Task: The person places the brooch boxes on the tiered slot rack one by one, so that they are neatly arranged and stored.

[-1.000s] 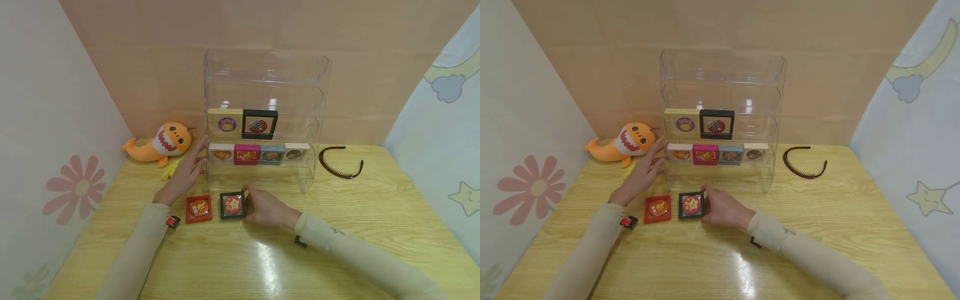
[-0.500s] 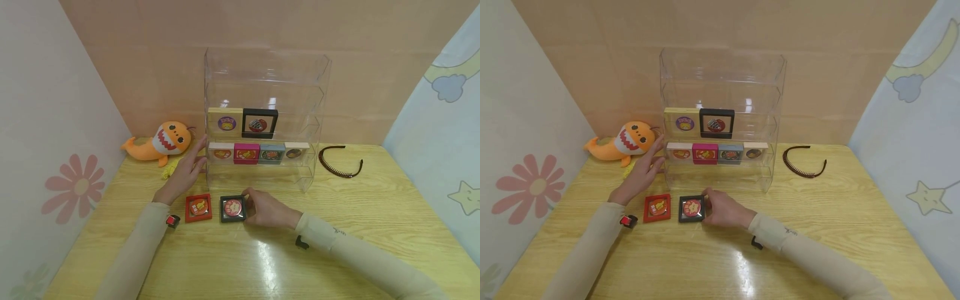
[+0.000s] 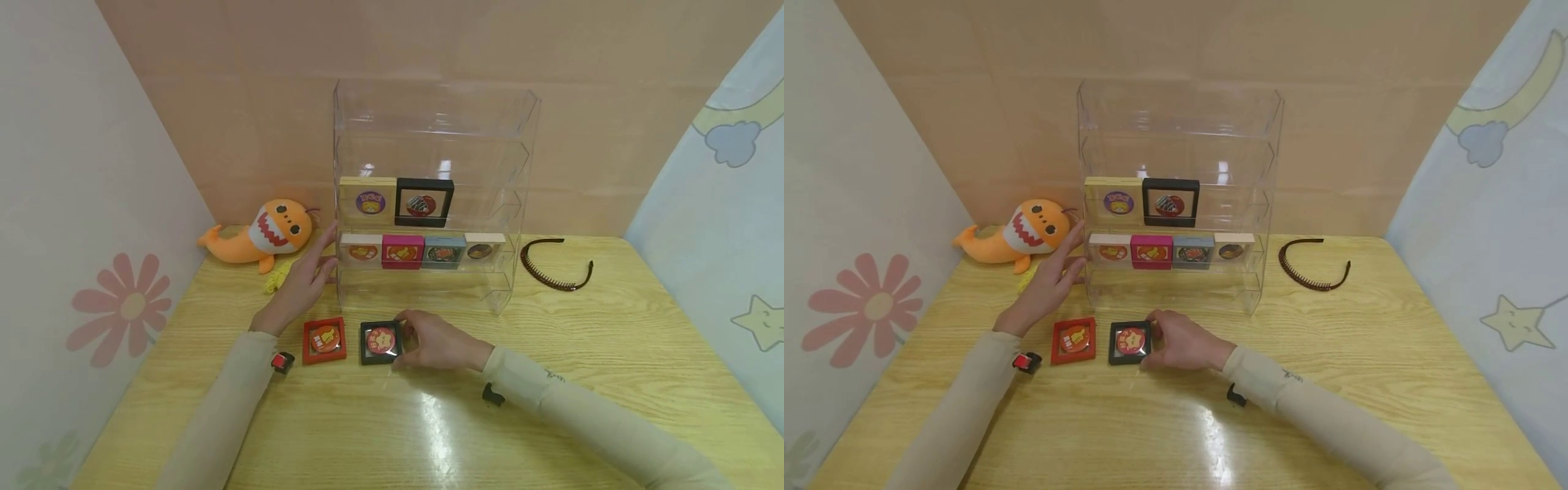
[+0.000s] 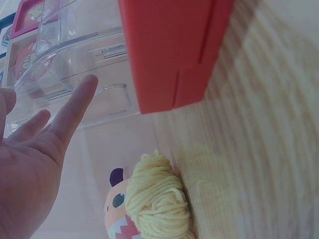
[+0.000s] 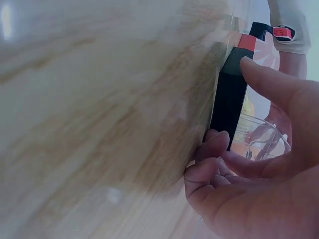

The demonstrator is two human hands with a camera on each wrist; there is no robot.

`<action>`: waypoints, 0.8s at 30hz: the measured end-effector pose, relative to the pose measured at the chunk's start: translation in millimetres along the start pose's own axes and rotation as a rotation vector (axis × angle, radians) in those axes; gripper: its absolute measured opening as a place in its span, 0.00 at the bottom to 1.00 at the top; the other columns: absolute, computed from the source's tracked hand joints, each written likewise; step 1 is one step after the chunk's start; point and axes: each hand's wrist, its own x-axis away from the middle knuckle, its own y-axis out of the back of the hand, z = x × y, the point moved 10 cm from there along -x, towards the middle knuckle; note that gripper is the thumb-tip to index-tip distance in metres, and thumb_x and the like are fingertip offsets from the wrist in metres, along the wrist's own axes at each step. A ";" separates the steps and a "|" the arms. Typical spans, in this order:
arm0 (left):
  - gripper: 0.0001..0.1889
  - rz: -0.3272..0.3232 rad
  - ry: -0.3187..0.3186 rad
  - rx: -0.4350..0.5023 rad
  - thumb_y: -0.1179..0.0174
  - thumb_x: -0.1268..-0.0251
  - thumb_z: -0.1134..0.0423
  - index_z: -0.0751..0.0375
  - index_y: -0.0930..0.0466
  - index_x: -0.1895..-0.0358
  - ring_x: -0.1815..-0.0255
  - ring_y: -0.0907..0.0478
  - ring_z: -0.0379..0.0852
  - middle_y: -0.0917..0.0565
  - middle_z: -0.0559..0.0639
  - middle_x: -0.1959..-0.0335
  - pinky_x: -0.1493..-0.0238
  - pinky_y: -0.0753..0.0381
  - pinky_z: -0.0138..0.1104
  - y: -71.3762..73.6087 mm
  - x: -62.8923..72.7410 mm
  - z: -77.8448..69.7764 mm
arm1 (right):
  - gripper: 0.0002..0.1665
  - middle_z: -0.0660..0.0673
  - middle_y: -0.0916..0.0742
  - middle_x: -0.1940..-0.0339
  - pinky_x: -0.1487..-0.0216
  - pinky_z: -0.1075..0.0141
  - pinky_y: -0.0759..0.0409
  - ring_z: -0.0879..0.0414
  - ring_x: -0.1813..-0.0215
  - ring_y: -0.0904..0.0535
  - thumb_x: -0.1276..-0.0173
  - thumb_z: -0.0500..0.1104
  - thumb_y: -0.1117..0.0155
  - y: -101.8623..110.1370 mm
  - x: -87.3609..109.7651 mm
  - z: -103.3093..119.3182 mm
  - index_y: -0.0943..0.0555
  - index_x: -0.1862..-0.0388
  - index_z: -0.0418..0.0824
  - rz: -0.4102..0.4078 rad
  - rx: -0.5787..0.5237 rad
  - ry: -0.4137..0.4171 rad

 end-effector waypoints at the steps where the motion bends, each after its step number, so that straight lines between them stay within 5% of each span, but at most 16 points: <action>1: 0.34 0.000 0.003 0.002 0.56 0.16 0.57 0.30 0.60 0.17 0.35 0.24 0.58 0.41 0.56 0.21 0.54 0.11 0.40 0.1 -0.1 0.2 | 0.44 0.48 0.16 0.57 0.55 0.62 0.19 0.58 0.58 0.22 0.47 0.50 0.16 0.5 0.2 0.4 0.26 0.37 0.34 -0.004 -0.007 0.003; 7: 0.33 -0.006 0.003 -0.002 0.56 0.16 0.57 0.31 0.59 0.17 0.35 0.24 0.58 0.41 0.56 0.21 0.53 0.12 0.43 0.4 0.0 0.9 | 0.46 0.47 0.15 0.54 0.49 0.63 0.17 0.57 0.54 0.18 0.52 0.43 0.13 2.0 1.3 4.9 0.31 0.38 0.38 -0.019 -0.082 0.044; 17: 0.33 0.003 0.012 0.020 0.56 0.16 0.58 0.29 0.59 0.18 0.35 0.25 0.58 0.41 0.55 0.21 0.53 0.12 0.41 -1.2 1.2 1.2 | 0.47 0.45 0.15 0.55 0.53 0.66 0.15 0.58 0.58 0.17 0.55 0.33 0.15 0.2 4.2 7.5 0.35 0.40 0.41 -0.018 -0.176 0.048; 24: 0.33 0.005 0.023 0.023 0.56 0.16 0.58 0.29 0.59 0.18 0.35 0.25 0.58 0.41 0.54 0.21 0.52 0.12 0.42 -0.6 1.0 1.1 | 0.36 0.43 0.14 0.54 0.54 0.69 0.15 0.57 0.57 0.16 0.45 0.34 0.19 5.8 8.0 11.2 0.33 0.45 0.40 -0.051 -0.165 0.067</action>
